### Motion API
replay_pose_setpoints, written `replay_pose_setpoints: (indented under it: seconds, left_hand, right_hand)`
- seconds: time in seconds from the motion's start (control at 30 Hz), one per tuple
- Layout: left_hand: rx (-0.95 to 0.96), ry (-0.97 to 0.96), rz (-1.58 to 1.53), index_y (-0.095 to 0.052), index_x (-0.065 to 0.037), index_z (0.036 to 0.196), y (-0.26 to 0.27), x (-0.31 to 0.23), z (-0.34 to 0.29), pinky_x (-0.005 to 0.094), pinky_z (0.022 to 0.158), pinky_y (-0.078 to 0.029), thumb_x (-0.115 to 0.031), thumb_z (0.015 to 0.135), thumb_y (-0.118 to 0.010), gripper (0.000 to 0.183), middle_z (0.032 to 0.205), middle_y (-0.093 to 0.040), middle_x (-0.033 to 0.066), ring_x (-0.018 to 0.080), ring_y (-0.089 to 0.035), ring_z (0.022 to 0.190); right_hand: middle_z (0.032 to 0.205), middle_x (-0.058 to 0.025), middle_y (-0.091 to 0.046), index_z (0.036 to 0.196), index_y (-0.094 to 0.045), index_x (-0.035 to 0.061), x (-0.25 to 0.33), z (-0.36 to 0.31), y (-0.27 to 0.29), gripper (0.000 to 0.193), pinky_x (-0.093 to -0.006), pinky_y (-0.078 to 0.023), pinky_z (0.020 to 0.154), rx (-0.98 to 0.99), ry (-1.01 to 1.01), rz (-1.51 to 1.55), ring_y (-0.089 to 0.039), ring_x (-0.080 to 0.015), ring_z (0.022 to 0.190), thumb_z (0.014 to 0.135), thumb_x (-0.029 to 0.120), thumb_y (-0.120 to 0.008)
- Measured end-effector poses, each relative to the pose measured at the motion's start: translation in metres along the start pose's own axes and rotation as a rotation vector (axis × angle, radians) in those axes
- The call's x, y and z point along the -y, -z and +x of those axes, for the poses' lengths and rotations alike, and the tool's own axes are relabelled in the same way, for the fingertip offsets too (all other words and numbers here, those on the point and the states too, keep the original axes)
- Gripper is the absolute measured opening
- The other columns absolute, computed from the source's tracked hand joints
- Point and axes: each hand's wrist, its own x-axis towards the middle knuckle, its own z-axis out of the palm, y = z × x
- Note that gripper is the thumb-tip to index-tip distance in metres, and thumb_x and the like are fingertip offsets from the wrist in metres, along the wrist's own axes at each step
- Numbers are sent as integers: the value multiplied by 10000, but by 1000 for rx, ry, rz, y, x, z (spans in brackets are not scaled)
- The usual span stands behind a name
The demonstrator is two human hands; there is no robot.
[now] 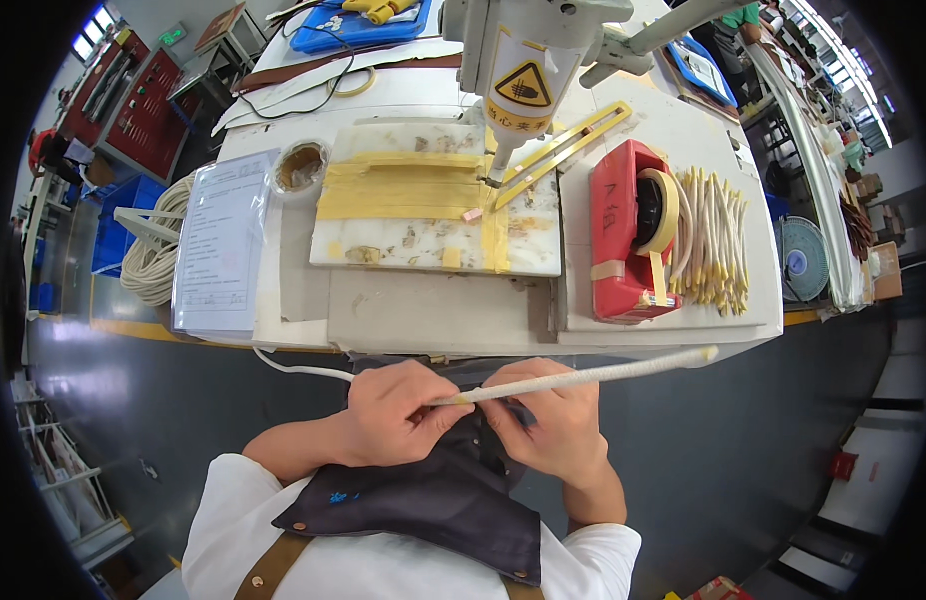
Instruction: The person repeatedly inserts a white cable into a jig, operates a lever to crimp a yellow connector onto the end, and then removes the finished unit. This process is repeated for multiple cables throughout the clip.
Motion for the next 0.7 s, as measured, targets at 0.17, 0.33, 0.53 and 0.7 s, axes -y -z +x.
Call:
replay_pose_setpoints:
  seconds: [0.17,0.33,0.53,0.7]
  left_hand:
    - [139,-4,-33,-671,-26,942,1,-7,-5,330,480,-469,-144,898,-779,166,727,-615,76,221,-595,562]
    - [236,226,-378,-680,11,926,-5,-7,-11,309,456,-420,-187,987,-701,208,683,-585,55,178,-557,531]
    - [769,1072,-1199,-721,5,984,17,8,2,227,457,-370,-311,1088,-552,374,661,-590,-23,43,-508,545]
    - [579,713,-708,-728,23,1021,11,-2,-1,256,499,-460,-255,1033,-641,291,662,-628,50,104,-601,571]
  right_hand:
    - [829,-91,-760,902,-770,34,-15,-4,-3,165,-297,-564,616,27,-142,319,-724,-197,719,756,-42,-781]
    - [851,-99,-779,950,-772,10,-21,-12,-13,191,-280,-597,680,6,-200,481,-760,-194,767,777,-69,-766]
    - [945,-133,-780,1507,-465,22,-17,-19,-17,781,-295,-605,720,-7,-383,759,-761,-203,818,803,-51,-794]
    - [1186,-190,-707,1515,-452,0,-7,-12,-29,770,-305,-591,805,-139,-391,754,-720,-194,975,825,-43,-792]
